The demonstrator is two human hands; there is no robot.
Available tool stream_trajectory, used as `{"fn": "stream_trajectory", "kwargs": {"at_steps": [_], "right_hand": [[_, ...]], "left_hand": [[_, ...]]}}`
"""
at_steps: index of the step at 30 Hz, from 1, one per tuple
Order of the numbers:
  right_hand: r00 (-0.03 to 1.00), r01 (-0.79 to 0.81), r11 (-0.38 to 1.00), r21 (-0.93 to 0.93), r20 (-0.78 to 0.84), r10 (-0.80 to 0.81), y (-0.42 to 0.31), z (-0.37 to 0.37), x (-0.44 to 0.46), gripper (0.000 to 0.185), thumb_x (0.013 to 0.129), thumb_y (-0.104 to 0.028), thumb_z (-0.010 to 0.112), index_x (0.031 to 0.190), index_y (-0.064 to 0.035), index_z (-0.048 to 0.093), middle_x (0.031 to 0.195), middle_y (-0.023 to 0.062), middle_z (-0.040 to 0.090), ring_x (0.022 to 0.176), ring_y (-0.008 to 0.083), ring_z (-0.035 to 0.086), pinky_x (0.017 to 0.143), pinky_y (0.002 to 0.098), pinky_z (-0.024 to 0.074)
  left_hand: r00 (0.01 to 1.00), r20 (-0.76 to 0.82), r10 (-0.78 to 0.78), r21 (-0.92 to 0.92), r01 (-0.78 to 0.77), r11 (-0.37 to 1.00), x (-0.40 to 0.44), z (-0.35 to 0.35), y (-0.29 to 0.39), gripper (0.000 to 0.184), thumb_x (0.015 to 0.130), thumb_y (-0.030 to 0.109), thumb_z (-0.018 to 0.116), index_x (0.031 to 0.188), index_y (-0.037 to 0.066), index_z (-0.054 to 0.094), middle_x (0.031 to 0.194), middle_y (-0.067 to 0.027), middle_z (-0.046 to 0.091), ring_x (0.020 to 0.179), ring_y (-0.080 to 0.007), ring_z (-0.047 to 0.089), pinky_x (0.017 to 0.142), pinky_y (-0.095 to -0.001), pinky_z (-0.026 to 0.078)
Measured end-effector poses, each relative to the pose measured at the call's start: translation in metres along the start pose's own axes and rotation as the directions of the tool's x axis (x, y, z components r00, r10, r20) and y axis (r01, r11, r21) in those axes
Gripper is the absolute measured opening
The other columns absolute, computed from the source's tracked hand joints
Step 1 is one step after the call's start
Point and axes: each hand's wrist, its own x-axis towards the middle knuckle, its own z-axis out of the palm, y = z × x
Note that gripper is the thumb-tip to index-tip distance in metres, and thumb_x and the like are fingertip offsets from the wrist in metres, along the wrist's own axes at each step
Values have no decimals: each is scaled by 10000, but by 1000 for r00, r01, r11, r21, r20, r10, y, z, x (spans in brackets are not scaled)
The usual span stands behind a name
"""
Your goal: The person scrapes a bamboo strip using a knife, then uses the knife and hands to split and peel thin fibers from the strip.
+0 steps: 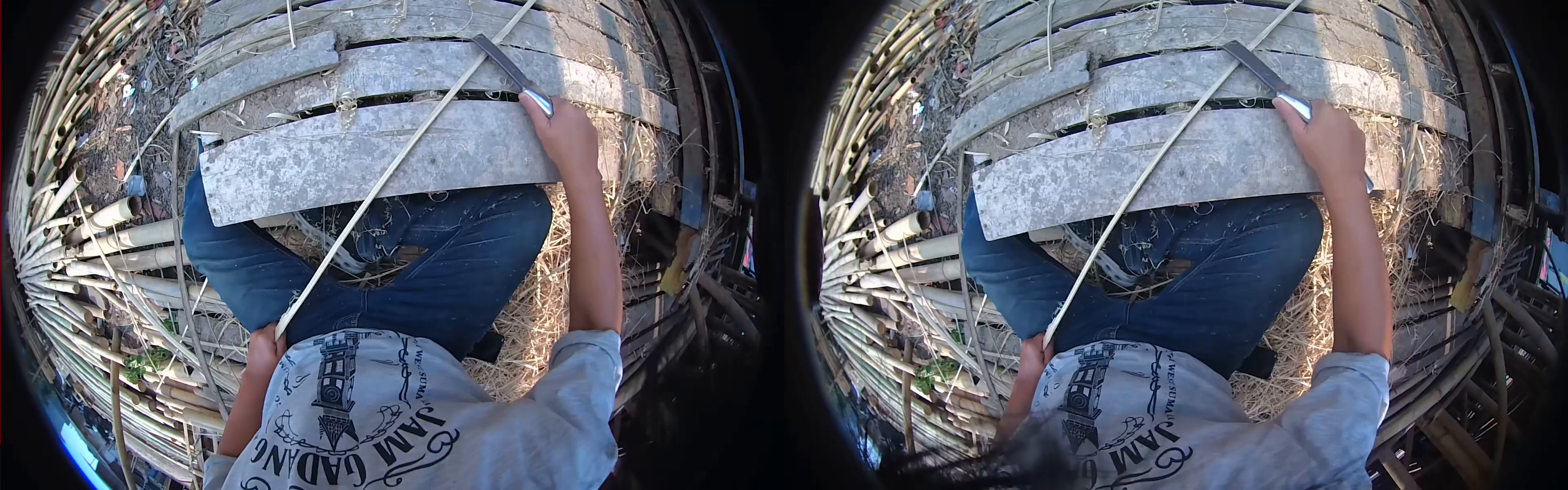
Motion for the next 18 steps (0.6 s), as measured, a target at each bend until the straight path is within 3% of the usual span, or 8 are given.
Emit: {"fn": "stream_trajectory", "kwargs": {"at_steps": [3,7,10,11,13,15,17,18], "right_hand": [[985,-171,985,-1,-24,171,24,-14,10,674,854,-647,551,907,6,710,779,249,677,760,419,676,704,471,535],[982,-183,976,-114,17,186,24,-14,-18,644,852,-630,566,1001,-18,703,796,245,683,793,414,681,715,471,533],[995,-100,994,42,13,99,35,7,-37,606,846,-601,600,1136,-69,598,848,222,697,820,404,685,711,472,529],[995,-48,994,101,-78,56,34,7,-43,535,850,-563,627,1075,-80,584,843,213,699,804,397,686,688,462,530],[967,80,996,45,-244,-66,47,22,-41,486,850,-523,653,1035,-81,575,907,172,685,785,362,685,645,447,537],[960,112,994,-15,-256,-113,50,23,-41,490,856,-530,641,1079,-98,577,1044,175,657,796,366,685,666,469,551],[979,43,990,136,-201,-15,32,12,-46,394,832,-273,709,1079,3,575,973,263,626,915,430,623,793,483,515],[981,37,990,136,-192,-10,36,14,-52,394,832,-273,709,1079,3,575,973,263,626,915,430,623,793,483,515]], "left_hand": [[999,-23,-23,-19,22,1000,-1,1,-3,141,854,74,578,758,-29,570,643,-283,560,606,-460,587,547,-485,454],[999,-50,-20,23,21,1000,0,6,-6,154,854,62,577,734,-35,568,631,-277,559,602,-459,587,545,-486,451],[999,-27,-26,-6,25,1000,4,1,0,191,874,79,580,726,-41,566,613,-266,550,559,-453,572,522,-468,435],[999,-33,1,-36,-2,999,4,-1,5,214,885,86,582,715,-41,557,589,-247,535,506,-418,546,504,-446,415],[1000,-2,-17,1,17,1000,3,-1,-5,237,899,97,576,706,-40,552,570,-226,518,466,-373,511,487,-427,394],[1000,7,-14,18,14,1000,3,0,-4,261,915,121,573,706,-35,556,560,-215,508,445,-350,474,471,-418,371],[997,-29,-64,46,66,997,3,4,-17,264,912,147,600,709,-18,567,565,-222,503,456,-337,490,484,-430,377],[998,-19,-68,49,68,996,-2,7,-20,264,912,147,600,709,-18,567,565,-222,503,456,-337,490,484,-430,377]]}}
